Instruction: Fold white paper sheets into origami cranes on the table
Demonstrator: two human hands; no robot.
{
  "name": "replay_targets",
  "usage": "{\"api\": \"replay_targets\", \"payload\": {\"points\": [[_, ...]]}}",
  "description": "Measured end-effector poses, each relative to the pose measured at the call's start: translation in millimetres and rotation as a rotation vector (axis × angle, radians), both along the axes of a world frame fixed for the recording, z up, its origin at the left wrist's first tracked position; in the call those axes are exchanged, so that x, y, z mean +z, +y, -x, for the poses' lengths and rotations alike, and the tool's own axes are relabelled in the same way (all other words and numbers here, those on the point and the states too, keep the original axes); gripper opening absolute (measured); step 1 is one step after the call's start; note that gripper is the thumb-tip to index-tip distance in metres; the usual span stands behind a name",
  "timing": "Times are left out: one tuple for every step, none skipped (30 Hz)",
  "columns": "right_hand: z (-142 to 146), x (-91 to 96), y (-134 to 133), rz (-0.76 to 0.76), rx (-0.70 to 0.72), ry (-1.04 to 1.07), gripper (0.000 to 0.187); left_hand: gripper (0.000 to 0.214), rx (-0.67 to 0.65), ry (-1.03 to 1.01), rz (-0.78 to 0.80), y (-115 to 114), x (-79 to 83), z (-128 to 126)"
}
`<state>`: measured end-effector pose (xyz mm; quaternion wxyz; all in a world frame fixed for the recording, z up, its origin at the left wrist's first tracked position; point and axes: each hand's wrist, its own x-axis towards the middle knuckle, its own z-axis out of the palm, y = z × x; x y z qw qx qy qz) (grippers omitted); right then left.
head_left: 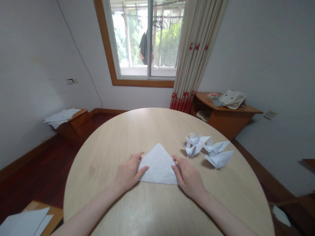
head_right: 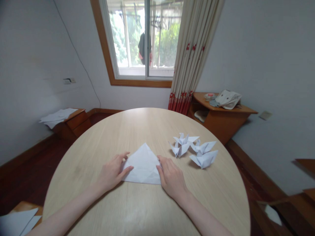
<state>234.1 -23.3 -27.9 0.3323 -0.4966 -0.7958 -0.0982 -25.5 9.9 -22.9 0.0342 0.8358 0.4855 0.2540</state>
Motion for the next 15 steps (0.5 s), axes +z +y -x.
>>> {"api": "replay_targets", "payload": {"points": [[1, 1.3, -1, -0.027, 0.007, -0.021, 0.031, 0.043, -0.025, -0.007, -0.068, 0, -0.4, 0], [2, 2.6, -2, -0.052, 0.015, -0.047, 0.032, 0.044, -0.049, -0.007, -0.136, 0, -0.4, -1], [4, 3.7, -3, -0.075, 0.025, -0.075, 0.034, 0.044, -0.071, 0.001, -0.197, -1, 0.0, -2], [5, 4.6, -5, -0.092, 0.040, -0.102, 0.036, 0.045, -0.093, 0.015, -0.248, -2, 0.7, -3], [7, 5.3, -7, -0.103, 0.060, -0.127, 0.038, 0.045, -0.116, 0.032, -0.286, -3, 1.4, -5], [10, 5.7, -9, -0.107, 0.084, -0.148, 0.041, 0.045, -0.141, 0.050, -0.311, -5, 1.8, -6], [12, 5.7, -11, -0.104, 0.110, -0.169, 0.043, 0.045, -0.173, 0.068, -0.323, -7, 1.9, -8], [14, 5.2, -12, -0.098, 0.135, -0.186, 0.046, 0.046, -0.205, 0.080, -0.334, -8, 1.4, -11], [16, 4.4, -14, -0.092, 0.161, -0.200, 0.047, 0.047, -0.240, 0.088, -0.337, -10, 0.4, -13], [18, 3.2, -14, -0.087, 0.183, -0.210, 0.048, 0.048, -0.274, 0.095, -0.329, -12, -1.1, -15], [20, 1.7, -15, -0.083, 0.200, -0.216, 0.048, 0.049, -0.306, 0.102, -0.311, -13, -3.2, -18], [21, -0.1, -15, -0.079, 0.214, -0.219, 0.047, 0.050, -0.329, 0.101, -0.291, -13, -5.6, -20], [22, -2.1, -14, -0.073, 0.222, -0.221, 0.046, 0.050, -0.347, 0.098, -0.268, -14, -8.2, -21], [22, -4.4, -13, -0.064, 0.224, -0.222, 0.045, 0.051, -0.359, 0.096, -0.243, -13, -11.1, -23], [23, -6.8, -12, -0.052, 0.220, -0.221, 0.044, 0.052, -0.368, 0.093, -0.217, -13, -14.0, -24]]}}
